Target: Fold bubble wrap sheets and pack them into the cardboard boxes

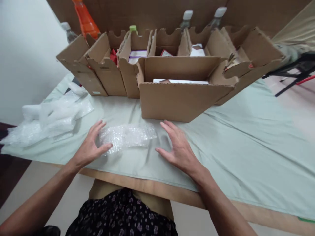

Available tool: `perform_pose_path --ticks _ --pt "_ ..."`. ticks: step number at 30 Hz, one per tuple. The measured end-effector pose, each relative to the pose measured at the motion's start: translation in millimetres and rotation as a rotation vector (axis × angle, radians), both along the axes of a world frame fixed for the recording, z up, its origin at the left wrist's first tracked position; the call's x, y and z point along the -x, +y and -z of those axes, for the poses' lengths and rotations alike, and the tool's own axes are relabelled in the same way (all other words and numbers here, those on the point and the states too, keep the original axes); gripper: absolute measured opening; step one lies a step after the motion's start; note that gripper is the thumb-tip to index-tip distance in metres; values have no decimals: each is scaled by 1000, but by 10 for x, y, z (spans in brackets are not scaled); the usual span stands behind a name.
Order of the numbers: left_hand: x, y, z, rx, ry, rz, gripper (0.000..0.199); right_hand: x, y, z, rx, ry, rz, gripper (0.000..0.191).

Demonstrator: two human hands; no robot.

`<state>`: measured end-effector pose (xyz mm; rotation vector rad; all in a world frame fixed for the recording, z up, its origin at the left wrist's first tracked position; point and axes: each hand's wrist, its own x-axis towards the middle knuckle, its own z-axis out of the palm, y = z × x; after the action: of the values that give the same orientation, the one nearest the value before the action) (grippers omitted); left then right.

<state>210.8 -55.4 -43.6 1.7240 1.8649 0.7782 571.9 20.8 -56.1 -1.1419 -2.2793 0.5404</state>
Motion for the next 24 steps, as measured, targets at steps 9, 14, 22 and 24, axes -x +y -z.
perform_pose_path --ticks 9,14,22,24 --pt "-168 2 211 -167 291 169 30 838 314 -93 300 206 -24 30" --pt "-44 36 31 -263 -92 31 17 981 312 -151 538 485 -7 43" --pt "1186 66 -806 -760 221 -666 11 961 391 95 738 485 76 57" --pt "1585 91 -891 -749 455 -746 6 941 405 121 737 492 74 57"
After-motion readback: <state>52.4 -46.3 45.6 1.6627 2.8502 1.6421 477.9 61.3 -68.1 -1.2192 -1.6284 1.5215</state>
